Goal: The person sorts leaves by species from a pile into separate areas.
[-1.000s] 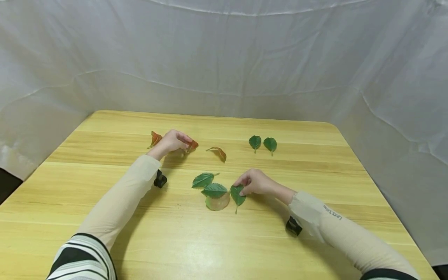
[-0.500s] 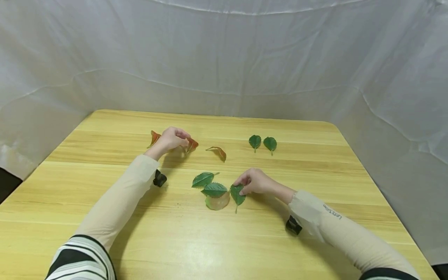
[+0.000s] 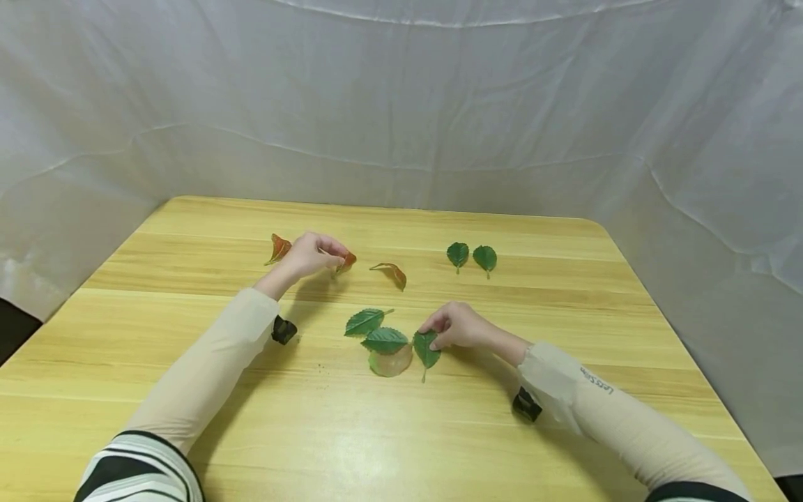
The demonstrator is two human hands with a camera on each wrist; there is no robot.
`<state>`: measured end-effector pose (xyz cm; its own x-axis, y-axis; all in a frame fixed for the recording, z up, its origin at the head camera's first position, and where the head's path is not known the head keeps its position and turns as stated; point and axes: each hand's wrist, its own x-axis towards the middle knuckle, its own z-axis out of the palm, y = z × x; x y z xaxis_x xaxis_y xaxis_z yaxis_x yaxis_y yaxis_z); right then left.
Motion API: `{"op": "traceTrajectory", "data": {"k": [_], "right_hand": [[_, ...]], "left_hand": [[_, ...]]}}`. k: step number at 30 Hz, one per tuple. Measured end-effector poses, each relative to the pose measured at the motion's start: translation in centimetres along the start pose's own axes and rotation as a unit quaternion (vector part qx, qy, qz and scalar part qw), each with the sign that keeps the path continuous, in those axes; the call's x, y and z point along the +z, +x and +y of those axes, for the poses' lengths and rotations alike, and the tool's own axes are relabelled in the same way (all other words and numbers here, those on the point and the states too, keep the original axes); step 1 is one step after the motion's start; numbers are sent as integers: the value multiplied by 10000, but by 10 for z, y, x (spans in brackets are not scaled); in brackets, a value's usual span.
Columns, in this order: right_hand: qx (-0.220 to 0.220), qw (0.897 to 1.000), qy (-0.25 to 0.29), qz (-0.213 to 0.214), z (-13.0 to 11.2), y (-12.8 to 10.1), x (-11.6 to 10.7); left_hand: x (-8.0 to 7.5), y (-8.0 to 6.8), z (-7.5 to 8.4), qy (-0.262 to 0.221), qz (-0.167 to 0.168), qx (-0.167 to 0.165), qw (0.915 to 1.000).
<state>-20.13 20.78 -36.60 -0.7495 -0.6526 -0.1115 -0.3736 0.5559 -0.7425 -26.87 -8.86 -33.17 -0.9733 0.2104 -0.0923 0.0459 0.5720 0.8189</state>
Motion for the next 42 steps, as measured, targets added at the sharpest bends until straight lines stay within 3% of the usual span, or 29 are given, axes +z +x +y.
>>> {"op": "traceTrajectory", "data": {"k": [13, 18, 24, 31, 42], "right_hand": [[47, 10000, 47, -15, 2, 0, 0], [69, 10000, 54, -22, 1, -1, -1], [73, 10000, 22, -20, 0, -1, -2], [92, 9999, 92, -22, 1, 0, -2], [54, 9999, 83, -19, 2, 0, -2]], "left_hand": [[9, -15, 1, 337, -215, 540, 9977], [17, -22, 1, 308, -591, 921, 9935], [24, -30, 3, 230, -995, 1372, 9853], [34, -38, 7, 349, -1500, 1649, 9742], [52, -50, 5, 512, -2244, 2320, 9451]]}}
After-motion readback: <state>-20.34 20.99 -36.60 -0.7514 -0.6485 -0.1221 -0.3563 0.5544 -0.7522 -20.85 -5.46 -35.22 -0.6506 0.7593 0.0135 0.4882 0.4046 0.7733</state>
